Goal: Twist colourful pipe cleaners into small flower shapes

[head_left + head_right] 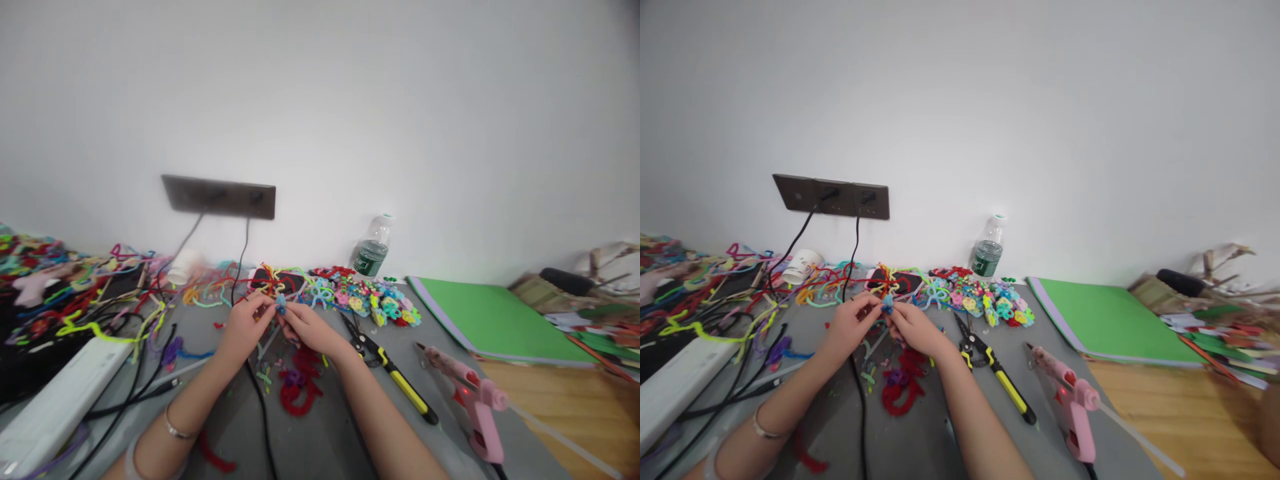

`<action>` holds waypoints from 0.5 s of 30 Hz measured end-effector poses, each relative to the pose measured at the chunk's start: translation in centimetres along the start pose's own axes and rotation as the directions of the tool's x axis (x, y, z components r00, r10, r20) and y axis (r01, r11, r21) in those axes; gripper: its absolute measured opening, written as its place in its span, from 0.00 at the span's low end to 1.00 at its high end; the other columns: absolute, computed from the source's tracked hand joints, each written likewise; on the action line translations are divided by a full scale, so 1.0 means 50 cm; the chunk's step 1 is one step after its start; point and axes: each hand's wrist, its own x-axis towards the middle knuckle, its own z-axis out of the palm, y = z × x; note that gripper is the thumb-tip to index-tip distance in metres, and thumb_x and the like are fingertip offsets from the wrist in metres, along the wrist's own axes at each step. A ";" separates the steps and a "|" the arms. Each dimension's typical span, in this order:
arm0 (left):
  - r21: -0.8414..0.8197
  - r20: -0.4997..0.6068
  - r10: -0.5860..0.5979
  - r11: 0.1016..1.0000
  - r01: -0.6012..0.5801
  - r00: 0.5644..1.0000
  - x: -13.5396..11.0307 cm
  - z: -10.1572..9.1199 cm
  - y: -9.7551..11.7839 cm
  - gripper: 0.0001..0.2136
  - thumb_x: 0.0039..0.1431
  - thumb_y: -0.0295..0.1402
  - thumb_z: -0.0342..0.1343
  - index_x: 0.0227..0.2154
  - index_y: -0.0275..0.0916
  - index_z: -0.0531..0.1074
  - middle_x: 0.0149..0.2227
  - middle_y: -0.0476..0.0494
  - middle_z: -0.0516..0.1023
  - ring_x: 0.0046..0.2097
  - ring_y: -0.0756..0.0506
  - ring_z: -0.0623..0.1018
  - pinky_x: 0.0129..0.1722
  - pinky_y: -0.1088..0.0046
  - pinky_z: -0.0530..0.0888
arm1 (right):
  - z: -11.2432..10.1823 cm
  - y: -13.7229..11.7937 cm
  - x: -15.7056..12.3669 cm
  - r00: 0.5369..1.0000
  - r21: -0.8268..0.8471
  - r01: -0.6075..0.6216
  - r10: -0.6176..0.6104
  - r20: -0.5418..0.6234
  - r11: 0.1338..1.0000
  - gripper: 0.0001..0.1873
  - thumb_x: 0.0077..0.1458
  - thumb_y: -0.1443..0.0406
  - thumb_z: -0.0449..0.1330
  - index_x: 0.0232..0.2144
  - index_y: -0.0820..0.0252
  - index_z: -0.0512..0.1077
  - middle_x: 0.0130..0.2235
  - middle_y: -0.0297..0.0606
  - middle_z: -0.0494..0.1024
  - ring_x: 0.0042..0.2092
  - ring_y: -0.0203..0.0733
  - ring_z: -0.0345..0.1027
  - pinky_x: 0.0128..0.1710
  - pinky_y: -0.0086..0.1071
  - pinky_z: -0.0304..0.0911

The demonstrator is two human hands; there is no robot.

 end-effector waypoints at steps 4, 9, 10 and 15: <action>-0.127 0.022 -0.092 0.987 0.094 0.995 0.003 -0.001 0.004 0.09 0.60 0.34 0.52 0.26 0.38 0.73 0.27 0.49 0.73 0.30 0.48 0.73 0.29 0.76 0.69 | -0.001 -0.001 0.000 1.000 -0.041 0.017 -0.017 -0.013 0.999 0.22 0.65 0.48 0.45 0.28 0.57 0.59 0.18 0.25 0.62 0.17 0.31 0.54 0.20 0.26 0.55; -0.286 0.071 -0.222 0.929 0.233 0.973 0.008 0.002 -0.006 0.12 0.57 0.40 0.56 0.26 0.37 0.74 0.26 0.48 0.75 0.30 0.48 0.73 0.31 0.74 0.69 | -0.002 -0.005 -0.001 0.995 -0.175 0.052 -0.066 -0.077 0.983 0.18 0.67 0.55 0.45 0.27 0.57 0.62 0.19 0.27 0.64 0.18 0.32 0.56 0.22 0.27 0.56; -0.320 0.082 -0.247 0.911 0.260 0.966 0.009 0.004 -0.008 0.13 0.56 0.42 0.57 0.25 0.37 0.74 0.26 0.48 0.75 0.29 0.48 0.72 0.31 0.74 0.69 | -0.002 -0.006 -0.001 0.992 -0.209 0.063 -0.084 -0.092 0.976 0.18 0.67 0.57 0.45 0.27 0.57 0.61 0.19 0.27 0.64 0.18 0.32 0.57 0.23 0.27 0.56; -0.418 0.114 -0.337 0.837 0.353 0.934 0.011 0.011 -0.009 0.16 0.54 0.45 0.59 0.21 0.38 0.71 0.20 0.52 0.69 0.25 0.50 0.67 0.28 0.75 0.67 | -0.001 -0.012 0.000 0.975 -0.377 0.101 -0.167 -0.148 0.921 0.14 0.64 0.65 0.48 0.25 0.57 0.62 0.19 0.28 0.66 0.22 0.35 0.60 0.29 0.28 0.55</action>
